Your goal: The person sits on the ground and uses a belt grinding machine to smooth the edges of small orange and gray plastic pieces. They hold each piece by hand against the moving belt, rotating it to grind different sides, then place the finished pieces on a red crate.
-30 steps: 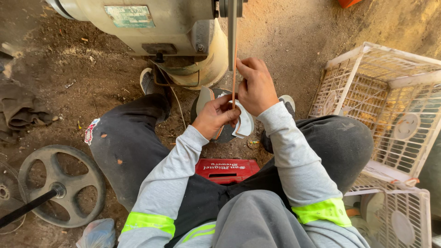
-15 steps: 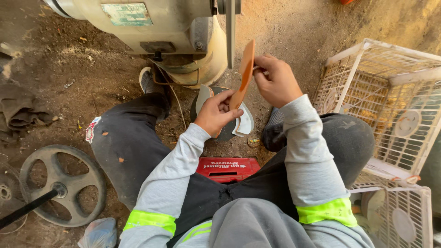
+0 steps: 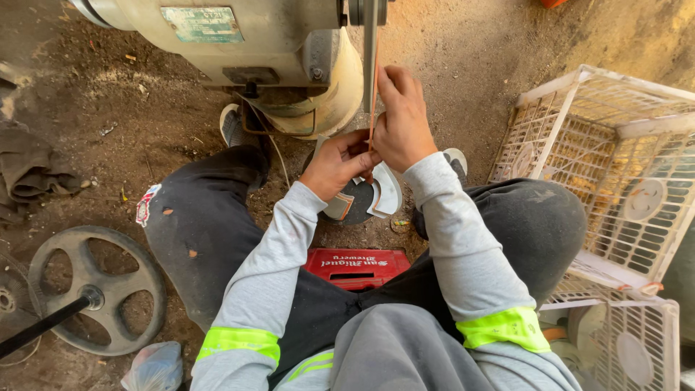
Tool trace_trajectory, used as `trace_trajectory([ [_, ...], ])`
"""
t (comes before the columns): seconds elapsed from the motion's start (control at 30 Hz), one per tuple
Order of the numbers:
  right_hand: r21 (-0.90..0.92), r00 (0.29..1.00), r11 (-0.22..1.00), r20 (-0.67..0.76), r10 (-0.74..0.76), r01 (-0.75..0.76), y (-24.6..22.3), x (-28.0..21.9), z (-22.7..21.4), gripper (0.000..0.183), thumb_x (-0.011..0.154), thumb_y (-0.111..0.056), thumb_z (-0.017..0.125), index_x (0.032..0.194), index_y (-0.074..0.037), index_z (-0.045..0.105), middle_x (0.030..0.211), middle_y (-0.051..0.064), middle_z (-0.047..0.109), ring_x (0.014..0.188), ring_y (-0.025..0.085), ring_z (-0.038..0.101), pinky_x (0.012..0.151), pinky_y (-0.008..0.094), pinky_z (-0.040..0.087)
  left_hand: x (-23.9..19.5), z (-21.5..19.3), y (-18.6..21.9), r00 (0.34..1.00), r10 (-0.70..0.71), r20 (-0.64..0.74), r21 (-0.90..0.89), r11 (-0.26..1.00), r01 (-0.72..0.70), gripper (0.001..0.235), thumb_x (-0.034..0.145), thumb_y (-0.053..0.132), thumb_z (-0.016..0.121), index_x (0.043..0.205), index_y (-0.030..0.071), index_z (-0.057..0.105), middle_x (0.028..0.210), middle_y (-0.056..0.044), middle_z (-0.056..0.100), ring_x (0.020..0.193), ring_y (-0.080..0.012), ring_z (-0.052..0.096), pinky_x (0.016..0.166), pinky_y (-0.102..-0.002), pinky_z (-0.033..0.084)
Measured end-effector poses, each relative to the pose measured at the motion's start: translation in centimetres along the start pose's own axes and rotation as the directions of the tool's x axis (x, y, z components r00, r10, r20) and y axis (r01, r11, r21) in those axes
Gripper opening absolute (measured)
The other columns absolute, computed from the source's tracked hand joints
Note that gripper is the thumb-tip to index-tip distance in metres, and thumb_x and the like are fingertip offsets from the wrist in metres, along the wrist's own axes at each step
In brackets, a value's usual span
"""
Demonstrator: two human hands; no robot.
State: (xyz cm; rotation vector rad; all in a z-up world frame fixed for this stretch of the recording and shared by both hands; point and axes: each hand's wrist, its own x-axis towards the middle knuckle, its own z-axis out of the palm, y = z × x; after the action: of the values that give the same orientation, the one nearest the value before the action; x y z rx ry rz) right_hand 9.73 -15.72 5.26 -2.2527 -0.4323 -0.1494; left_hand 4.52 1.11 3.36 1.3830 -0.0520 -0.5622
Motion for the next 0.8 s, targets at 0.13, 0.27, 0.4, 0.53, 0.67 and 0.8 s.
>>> trace_trajectory([
  [0.13,-0.019,0.993,0.995,0.065,0.094,-0.093,-1.7,-2.1,-0.6,0.068,0.076,0.009,0.052,0.144,0.003,0.053,0.135,0.022,0.054,0.125,0.043,0.049,0.107,0.048,0.039,-2.1,0.2,-1.2,0.999,-0.036,0.031,-0.031,0.999,0.037,0.049,0.095,0.026,0.075,0.129,-0.006,0.061,0.1,-0.005,0.072,0.082,-0.0093,0.067,0.072,-0.027,0.057],
  [0.27,0.1,0.932,0.995,0.36,-0.039,0.003,-0.7,-3.9,-3.8,0.062,0.079,0.004,0.052,0.141,0.001,0.056,0.133,0.022,0.058,0.119,0.042,0.058,0.104,0.044,0.047,-4.8,0.9,-3.0,0.999,-0.026,0.045,0.223,0.975,0.015,0.047,0.086,0.02,0.08,0.125,-0.001,0.062,0.1,-0.011,0.071,0.083,-0.0204,0.068,0.075,-0.032,0.057],
  [0.4,0.129,0.785,0.978,0.618,0.05,-0.164,1.7,-4.1,-7.1,0.045,0.086,-0.004,0.056,0.13,-0.003,0.063,0.118,0.02,0.069,0.101,0.037,0.07,0.088,0.04,0.055,-5.7,1.4,-3.5,0.937,0.348,-0.044,0.794,0.581,-0.178,0.051,0.076,0.014,0.087,0.119,0.001,0.064,0.102,-0.017,0.068,0.09,-0.0336,0.068,0.079,-0.038,0.054],
  [0.53,0.042,0.869,0.986,0.479,0.119,-0.158,1.8,-3.8,-7.8,0.034,0.093,-0.005,0.056,0.125,0.001,0.066,0.108,0.027,0.069,0.1,0.041,0.067,0.085,0.044,0.053,-4.8,2.3,-2.3,0.961,0.227,-0.159,0.645,0.761,-0.074,0.051,0.078,0.016,0.084,0.123,0.002,0.063,0.101,-0.013,0.067,0.077,-0.0234,0.069,0.07,-0.033,0.057],
  [0.67,0.087,0.901,0.96,0.376,0.215,-0.265,0.7,-2.8,-7.1,0.033,0.093,-0.003,0.052,0.122,0.001,0.065,0.106,0.026,0.07,0.099,0.037,0.07,0.085,0.042,0.054,-4.1,2.8,-1.2,0.963,0.191,-0.192,0.636,0.771,-0.026,0.054,0.078,0.017,0.088,0.124,0.002,0.065,0.094,-0.011,0.068,0.072,-0.0203,0.065,0.069,-0.032,0.055],
  [0.8,0.166,0.966,0.966,0.2,0.163,-0.197,0.4,-1.5,-5.6,0.031,0.094,0.002,0.051,0.121,0.001,0.066,0.11,0.022,0.066,0.101,0.037,0.069,0.09,0.04,0.055,-1.6,2.4,-1.3,0.985,0.075,-0.153,0.258,0.966,-0.033,0.058,0.083,0.018,0.086,0.132,-0.002,0.062,0.099,-0.006,0.072,0.081,-0.0128,0.065,0.073,-0.027,0.056],
])
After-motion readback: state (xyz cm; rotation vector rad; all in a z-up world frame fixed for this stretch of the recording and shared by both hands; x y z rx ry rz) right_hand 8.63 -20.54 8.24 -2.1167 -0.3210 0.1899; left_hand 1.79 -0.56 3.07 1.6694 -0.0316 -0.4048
